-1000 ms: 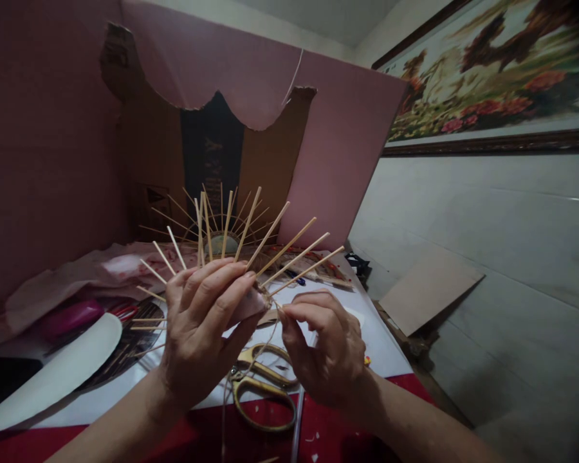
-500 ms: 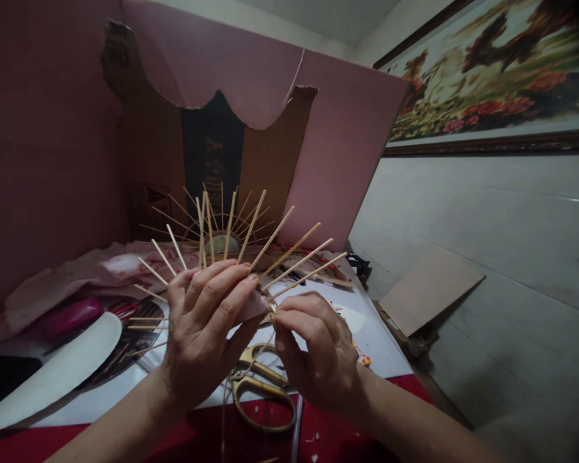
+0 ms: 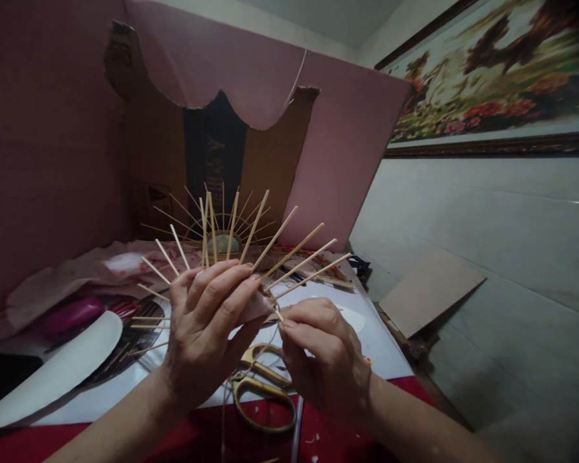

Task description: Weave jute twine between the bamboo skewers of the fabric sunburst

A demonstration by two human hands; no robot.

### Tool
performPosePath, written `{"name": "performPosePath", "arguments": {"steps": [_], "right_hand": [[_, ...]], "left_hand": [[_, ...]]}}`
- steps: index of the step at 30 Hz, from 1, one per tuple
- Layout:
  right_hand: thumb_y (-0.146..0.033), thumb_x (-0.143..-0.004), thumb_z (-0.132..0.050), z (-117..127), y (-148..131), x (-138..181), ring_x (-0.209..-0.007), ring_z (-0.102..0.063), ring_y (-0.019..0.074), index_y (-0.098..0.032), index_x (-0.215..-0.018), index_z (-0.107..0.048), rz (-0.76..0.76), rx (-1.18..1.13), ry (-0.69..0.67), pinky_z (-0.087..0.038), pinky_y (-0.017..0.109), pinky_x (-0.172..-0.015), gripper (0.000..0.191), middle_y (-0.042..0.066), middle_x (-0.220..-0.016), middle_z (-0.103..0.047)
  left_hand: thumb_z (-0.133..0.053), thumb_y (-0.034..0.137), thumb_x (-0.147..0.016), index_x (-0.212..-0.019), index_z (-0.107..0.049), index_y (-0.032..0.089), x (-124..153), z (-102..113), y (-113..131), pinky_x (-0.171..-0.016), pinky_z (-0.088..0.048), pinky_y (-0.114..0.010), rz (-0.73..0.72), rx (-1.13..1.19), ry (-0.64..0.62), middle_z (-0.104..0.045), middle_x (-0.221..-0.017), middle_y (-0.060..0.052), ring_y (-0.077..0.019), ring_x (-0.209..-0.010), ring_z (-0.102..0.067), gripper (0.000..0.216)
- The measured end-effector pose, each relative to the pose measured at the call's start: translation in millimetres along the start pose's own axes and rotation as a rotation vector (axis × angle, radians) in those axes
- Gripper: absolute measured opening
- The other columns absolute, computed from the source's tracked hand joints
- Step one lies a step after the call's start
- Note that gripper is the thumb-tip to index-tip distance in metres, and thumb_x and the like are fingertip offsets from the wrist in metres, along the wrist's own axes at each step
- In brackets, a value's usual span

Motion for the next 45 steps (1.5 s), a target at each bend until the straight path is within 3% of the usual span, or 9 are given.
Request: {"name": "performPosePath", "arguments": {"steps": [9, 11, 16, 21, 26, 32, 34, 37, 45], "right_hand": [[-0.001, -0.077, -0.054, 1, 16, 3, -0.082, -0.059, 0.0177, -0.018, -0.099, -0.053, -0.127, 0.121, 0.129, -0.052, 0.033, -0.07, 0.028, 0.007, -0.09, -0.061], [-0.002, -0.078, -0.051, -4, 31, 4, -0.078, -0.058, 0.0185, -0.018, -0.087, -0.054, -0.232, 0.219, 0.074, -0.049, 0.033, -0.068, 0.019, 0.006, -0.083, -0.061], [-0.001, -0.07, -0.048, -32, 70, 24, -0.066, -0.055, 0.0174, -0.017, -0.072, -0.056, -0.573, 0.198, -0.358, -0.043, 0.029, -0.063, 0.018, 0.003, -0.069, -0.059], [0.0, -0.073, -0.048, -50, 93, 46, -0.071, -0.061, 0.0168, -0.016, -0.075, -0.064, -0.608, 0.167, -0.373, -0.045, 0.028, -0.069, 0.023, 0.005, -0.075, -0.068], [0.0, -0.074, -0.05, -48, 105, 51, -0.076, -0.064, 0.0175, -0.015, -0.08, -0.068, -0.602, 0.161, -0.348, -0.047, 0.028, -0.072, 0.025, 0.007, -0.082, -0.07], [-0.015, -0.083, -0.056, -27, 78, 29, -0.07, -0.06, 0.016, -0.017, -0.08, -0.06, -0.585, 0.188, -0.13, -0.046, 0.028, -0.066, 0.006, 0.004, -0.075, -0.065], [-0.016, -0.084, -0.056, -18, 54, 15, -0.06, -0.056, 0.0127, -0.017, -0.081, -0.057, -0.438, 0.1, 0.048, -0.045, 0.025, -0.057, 0.004, 0.001, -0.069, -0.061], [-0.012, -0.085, -0.054, -11, 21, -3, -0.058, -0.056, 0.0104, -0.018, -0.095, -0.058, -0.242, -0.052, 0.068, -0.047, 0.023, -0.054, 0.012, 0.002, -0.076, -0.065], [-0.012, -0.087, -0.05, -20, 3, -8, -0.057, -0.061, 0.0114, -0.014, -0.103, -0.059, -0.28, -0.094, 0.018, -0.049, 0.025, -0.055, 0.018, 0.004, -0.076, -0.07]], "left_hand": [[-0.068, 0.017, -0.075, -0.117, -0.052, 0.023, 2, -1, -6, -0.093, -0.039, -0.051, 0.006, -0.055, 0.028, -0.065, -0.113, -0.01, -0.0291, -0.111, -0.057, 0.045], [-0.069, 0.017, -0.075, -0.118, -0.052, 0.024, 1, 0, -9, -0.094, -0.038, -0.051, 0.012, -0.081, 0.038, -0.064, -0.115, -0.011, -0.0295, -0.111, -0.057, 0.047], [-0.069, 0.018, -0.075, -0.117, -0.053, 0.024, 1, -1, -13, -0.094, -0.038, -0.051, 0.022, -0.102, 0.047, -0.065, -0.114, -0.011, -0.0295, -0.111, -0.057, 0.046], [-0.067, 0.018, -0.075, -0.116, -0.054, 0.025, 2, -3, -15, -0.093, -0.037, -0.05, 0.031, -0.101, 0.048, -0.065, -0.114, -0.01, -0.0291, -0.11, -0.058, 0.044], [-0.067, 0.017, -0.075, -0.116, -0.054, 0.024, 2, -3, -16, -0.093, -0.036, -0.051, 0.033, -0.109, 0.039, -0.065, -0.114, -0.011, -0.0295, -0.11, -0.058, 0.044], [-0.067, 0.018, -0.076, -0.117, -0.054, 0.024, 2, -4, -16, -0.094, -0.037, -0.05, 0.047, -0.098, 0.041, -0.064, -0.115, -0.01, -0.0294, -0.111, -0.057, 0.044], [-0.067, 0.018, -0.076, -0.118, -0.053, 0.025, 2, -3, -16, -0.093, -0.038, -0.05, 0.078, -0.078, 0.045, -0.064, -0.116, -0.009, -0.0291, -0.111, -0.057, 0.044], [-0.066, 0.016, -0.076, -0.118, -0.052, 0.026, 2, -2, -14, -0.093, -0.039, -0.05, 0.106, -0.052, 0.058, -0.063, -0.116, -0.009, -0.0292, -0.112, -0.056, 0.045], [-0.067, 0.014, -0.075, -0.117, -0.052, 0.024, 1, 1, -10, -0.092, -0.04, -0.05, 0.076, -0.03, 0.096, -0.063, -0.113, -0.01, -0.0291, -0.11, -0.056, 0.046]]}}
Point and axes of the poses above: each hand's wrist, its own x-axis away from the middle knuckle, its own z-axis out of the back of the hand, y = z × x, the point moved 1 cm from there along -x, towards the middle knuckle
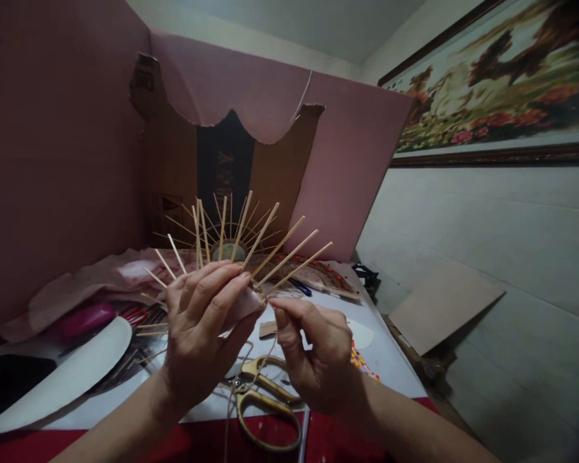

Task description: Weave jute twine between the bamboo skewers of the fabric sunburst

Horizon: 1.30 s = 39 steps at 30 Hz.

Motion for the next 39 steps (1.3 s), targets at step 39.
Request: {"name": "performPosePath", "arguments": {"steps": [39], "right_hand": [[-0.007, -0.082, -0.052, 9, 8, -2, -0.058, -0.059, 0.014, -0.01, -0.112, -0.056, 0.21, 0.03, -0.134, -0.044, 0.028, -0.054, 0.031, 0.006, -0.076, -0.07]], "left_hand": [[-0.067, 0.012, -0.075, -0.113, -0.055, 0.016, 0, 0, 1, -0.091, -0.04, -0.052, -0.052, -0.001, -0.032, -0.064, -0.111, -0.015, -0.0309, -0.109, -0.057, 0.04]]}}
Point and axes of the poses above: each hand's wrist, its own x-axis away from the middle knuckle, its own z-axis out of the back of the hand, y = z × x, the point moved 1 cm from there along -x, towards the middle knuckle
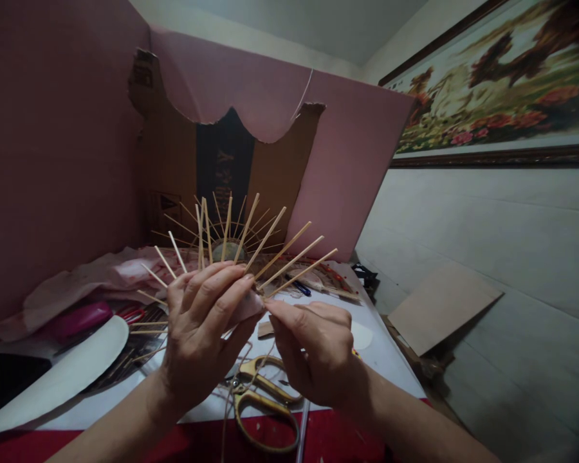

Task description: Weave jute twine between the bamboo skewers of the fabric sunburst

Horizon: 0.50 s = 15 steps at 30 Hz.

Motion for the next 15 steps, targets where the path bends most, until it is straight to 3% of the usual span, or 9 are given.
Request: {"name": "performPosePath", "arguments": {"steps": [7, 15], "right_hand": [[-0.01, -0.085, -0.051, -4.4, -1.1, 2.5, -0.066, -0.064, 0.0135, -0.012, -0.11, -0.058, -0.174, -0.133, 0.008, -0.049, 0.026, -0.062, 0.026, 0.006, -0.084, -0.07], [-0.009, -0.086, -0.05, -7.6, -1.5, 3.0, -0.06, -0.06, 0.0108, -0.012, -0.108, -0.058, -0.205, -0.176, 0.027, -0.046, 0.024, -0.058, 0.024, 0.005, -0.08, -0.069]], "left_hand": [[-0.067, 0.014, -0.076, -0.112, -0.055, 0.016, 0.3, -2.1, -0.5, -0.091, -0.039, -0.052, 0.007, -0.028, -0.009, -0.064, -0.111, -0.015, -0.0308, -0.108, -0.058, 0.038], [-0.067, 0.013, -0.076, -0.112, -0.055, 0.016, -0.1, -2.6, -0.4, -0.09, -0.039, -0.052, 0.009, -0.033, -0.018, -0.065, -0.111, -0.015, -0.0307, -0.108, -0.058, 0.038]]}}
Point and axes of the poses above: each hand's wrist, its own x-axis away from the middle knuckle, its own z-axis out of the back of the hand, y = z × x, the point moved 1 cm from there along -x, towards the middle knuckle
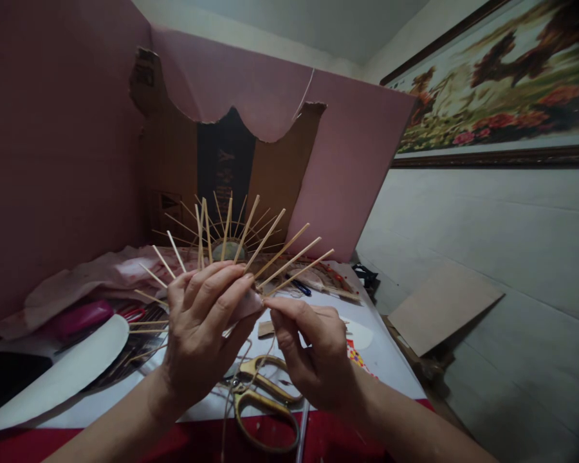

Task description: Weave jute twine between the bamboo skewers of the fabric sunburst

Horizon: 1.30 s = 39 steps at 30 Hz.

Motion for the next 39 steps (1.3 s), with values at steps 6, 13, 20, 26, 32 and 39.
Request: {"name": "performPosePath", "arguments": {"steps": [6, 13, 20, 26, 32, 39], "right_hand": [[-0.012, -0.088, -0.049, -3, 0, 1, -0.047, -0.049, 0.0069, -0.016, -0.103, -0.061, -0.148, -0.086, 0.041, -0.041, 0.021, -0.048, 0.019, -0.002, -0.064, -0.06], [-0.013, -0.088, -0.048, -4, 0, 2, -0.048, -0.051, 0.0074, -0.015, -0.104, -0.061, -0.116, -0.071, 0.058, -0.042, 0.021, -0.047, 0.02, 0.0, -0.068, -0.063], [-0.013, -0.087, -0.05, 2, -3, 0, -0.048, -0.052, 0.0071, -0.014, -0.1, -0.061, -0.102, -0.021, 0.115, -0.043, 0.022, -0.049, 0.017, 0.001, -0.072, -0.066], [-0.014, -0.088, -0.049, 2, -1, -1, -0.05, -0.054, 0.0084, -0.015, -0.098, -0.061, -0.085, -0.006, 0.07, -0.044, 0.022, -0.05, 0.016, 0.001, -0.07, -0.066], [-0.011, -0.085, -0.049, 5, 1, -1, -0.066, -0.064, 0.0142, -0.016, -0.104, -0.059, 0.043, 0.068, 0.019, -0.051, 0.028, -0.062, 0.022, 0.006, -0.086, -0.072], [-0.011, -0.083, -0.05, 6, 2, 3, -0.06, -0.062, 0.0129, -0.015, -0.111, -0.057, 0.122, 0.131, 0.04, -0.049, 0.027, -0.059, 0.029, 0.006, -0.086, -0.072]], "left_hand": [[-0.066, 0.016, -0.077, -0.114, -0.054, 0.019, 0, 1, 1, -0.09, -0.04, -0.051, 0.01, 0.0, -0.005, -0.064, -0.112, -0.013, -0.0298, -0.109, -0.057, 0.039], [-0.065, 0.016, -0.078, -0.117, -0.052, 0.024, 1, 1, -1, -0.092, -0.039, -0.05, 0.022, -0.005, -0.02, -0.064, -0.113, -0.011, -0.0295, -0.11, -0.057, 0.042], [-0.066, 0.016, -0.076, -0.116, -0.052, 0.023, 1, 2, 1, -0.091, -0.04, -0.05, 0.014, 0.005, -0.017, -0.064, -0.112, -0.011, -0.0294, -0.111, -0.057, 0.043], [-0.068, 0.015, -0.076, -0.115, -0.053, 0.02, 2, 1, 0, -0.092, -0.039, -0.051, 0.012, 0.003, -0.012, -0.064, -0.112, -0.012, -0.0295, -0.111, -0.056, 0.043], [-0.066, 0.017, -0.077, -0.118, -0.051, 0.024, 3, 1, -1, -0.093, -0.039, -0.05, 0.024, 0.0, -0.016, -0.064, -0.115, -0.01, -0.0291, -0.112, -0.056, 0.043], [-0.066, 0.017, -0.077, -0.117, -0.052, 0.024, 2, 2, -1, -0.093, -0.039, -0.05, 0.016, 0.0, -0.004, -0.064, -0.114, -0.011, -0.0292, -0.111, -0.057, 0.043]]}}
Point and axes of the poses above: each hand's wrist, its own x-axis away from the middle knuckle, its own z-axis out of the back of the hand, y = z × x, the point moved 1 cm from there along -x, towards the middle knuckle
